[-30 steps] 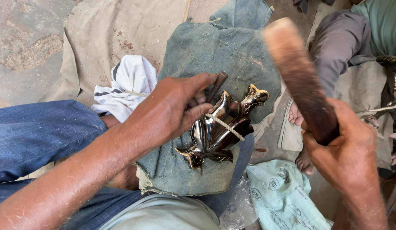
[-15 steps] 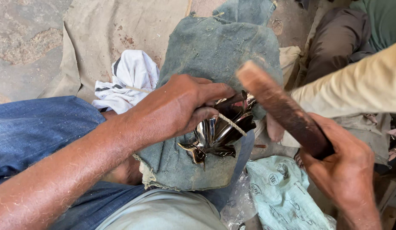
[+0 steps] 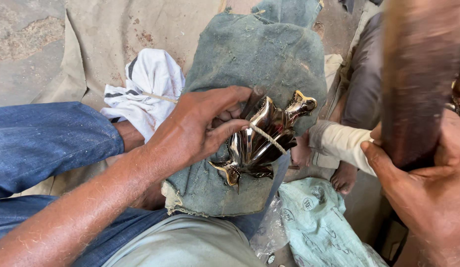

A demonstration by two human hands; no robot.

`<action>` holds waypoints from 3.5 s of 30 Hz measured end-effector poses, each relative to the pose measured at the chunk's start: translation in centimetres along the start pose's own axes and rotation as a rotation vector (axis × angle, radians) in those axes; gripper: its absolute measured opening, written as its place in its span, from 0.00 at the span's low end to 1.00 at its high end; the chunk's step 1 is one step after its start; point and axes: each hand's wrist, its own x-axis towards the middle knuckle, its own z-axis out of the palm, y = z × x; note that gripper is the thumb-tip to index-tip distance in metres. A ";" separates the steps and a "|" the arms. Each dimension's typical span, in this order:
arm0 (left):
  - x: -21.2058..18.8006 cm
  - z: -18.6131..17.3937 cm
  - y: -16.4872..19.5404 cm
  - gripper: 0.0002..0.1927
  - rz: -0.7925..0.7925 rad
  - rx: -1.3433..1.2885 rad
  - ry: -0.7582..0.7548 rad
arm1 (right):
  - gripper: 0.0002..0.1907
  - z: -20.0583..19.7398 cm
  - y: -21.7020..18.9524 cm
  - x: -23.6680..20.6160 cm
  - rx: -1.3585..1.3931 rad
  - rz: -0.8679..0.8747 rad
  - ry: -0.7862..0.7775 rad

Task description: The person uses a wooden mallet and a metal punch to shape a brass-colored metal object secured with rope on a cushion. They repeatedly strike the punch to emboss or adjust the metal surface.

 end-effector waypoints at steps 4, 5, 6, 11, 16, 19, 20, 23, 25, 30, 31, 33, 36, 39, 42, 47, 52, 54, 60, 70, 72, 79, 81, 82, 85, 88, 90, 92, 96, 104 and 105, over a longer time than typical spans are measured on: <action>-1.2 0.5 -0.2 0.21 -0.004 0.045 0.066 | 0.27 -0.7 -1.5 0.6 -0.296 -0.171 -0.059; -1.4 0.8 -0.2 0.22 -0.048 0.049 0.097 | 0.31 -0.8 -1.9 1.0 -0.430 -0.257 -0.108; -1.6 1.1 -0.3 0.23 -0.090 0.053 0.125 | 0.27 -0.6 -2.3 1.4 -0.425 -0.145 -0.079; -2.0 2.0 -0.3 0.23 -0.191 -0.009 0.212 | 0.29 -1.1 -4.0 3.5 -0.475 -0.255 -0.102; -2.4 2.3 -0.3 0.24 -0.224 -0.045 0.261 | 0.28 -1.4 -5.4 4.8 -0.297 -0.292 -0.140; -2.4 2.4 -0.6 0.23 -0.241 -0.062 0.244 | 0.29 -1.0 -5.4 5.5 -0.357 -0.305 -0.175; -2.4 2.5 -0.6 0.23 -0.268 -0.078 0.242 | 0.29 -1.1 -5.2 5.6 -0.336 -0.322 -0.164; -2.8 2.8 -0.5 0.24 -0.238 -0.048 0.301 | 0.28 -0.6 -4.1 5.2 -0.162 -0.318 -0.070; -3.0 3.0 -0.3 0.23 -0.221 -0.037 0.318 | 0.27 -1.1 -3.0 4.5 -0.235 -0.291 -0.123; -2.5 2.7 -0.2 0.24 -0.220 -0.172 0.278 | 0.26 -1.8 -0.1 3.1 -0.150 -0.270 -0.076; -2.3 2.5 -0.1 0.25 -0.195 -0.121 0.244 | 0.26 -1.4 0.3 2.9 0.033 -0.210 -0.053; -1.7 2.0 -0.1 0.26 -0.142 -0.013 0.161 | 0.20 -0.3 0.8 2.4 0.461 0.004 -0.020; -0.7 1.3 0.2 0.24 -0.034 0.064 0.052 | 0.18 0.6 1.0 2.3 0.897 0.169 0.044; 0.2 0.6 0.5 0.22 0.073 0.151 -0.002 | 0.22 0.4 0.9 2.5 0.730 0.044 -0.058; 0.9 0.5 0.9 0.22 0.015 0.113 -0.053 | 0.20 0.0 1.3 2.5 0.306 -0.016 -0.284; 0.9 0.4 1.2 0.23 0.005 0.131 -0.068 | 0.27 0.5 3.5 1.0 0.133 0.171 -0.267; 1.5 0.7 1.3 0.23 0.037 0.194 -0.147 | 0.19 1.4 6.3 -0.9 -0.009 0.199 -0.458; 2.1 0.8 1.2 0.21 0.041 0.207 -0.210 | 0.16 2.0 6.7 -2.1 0.009 0.250 -0.404; 3.6 0.2 1.2 0.24 0.068 0.196 -0.431 | 0.22 4.7 5.2 -7.4 0.087 0.256 -0.198; 4.7 -0.5 2.0 0.20 0.176 0.214 -0.524 | 0.21 7.1 1.3 -10.5 0.126 0.408 -0.045; 4.7 -0.7 1.9 0.17 0.156 0.256 -0.585 | 0.22 7.2 1.6 -11.1 0.087 0.374 -0.040; 3.9 -1.4 1.2 0.17 0.277 0.167 -0.518 | 0.21 8.8 2.3 -12.3 0.120 0.138 0.134; 3.0 -2.0 0.9 0.17 0.343 0.067 -0.354 | 0.21 8.8 2.2 -12.3 0.334 0.198 0.206; 2.4 -2.2 0.6 0.17 0.293 0.064 -0.274 | 0.19 8.6 2.0 -12.2 0.525 0.299 0.267; 0.4 -1.4 -0.1 0.19 0.145 0.036 -0.115 | 0.17 6.8 2.0 -11.6 0.961 0.405 0.240; -0.9 -0.3 -1.0 0.23 0.008 0.028 -0.038 | 0.21 4.9 2.3 -9.7 1.036 0.203 0.219; -1.5 0.2 -1.3 0.24 -0.118 -0.010 -0.017 | 0.25 3.7 2.3 -8.1 0.907 0.130 0.148; -1.8 0.7 -1.4 0.25 -0.114 0.038 0.020 | 0.31 2.7 1.9 -6.1 0.714 0.147 0.028; -2.0 1.0 -1.3 0.25 -0.021 0.065 0.076 | 0.31 1.2 -0.3 -2.2 0.225 -0.065 -0.075; -2.4 1.2 -0.7 0.22 -0.074 0.063 0.112 | 0.29 -1.2 -3.1 0.9 -0.261 -0.189 -0.121; -2.5 1.4 -0.7 0.23 -0.102 0.052 0.134 | 0.28 -1.1 -3.0 1.4 -0.140 -0.176 -0.113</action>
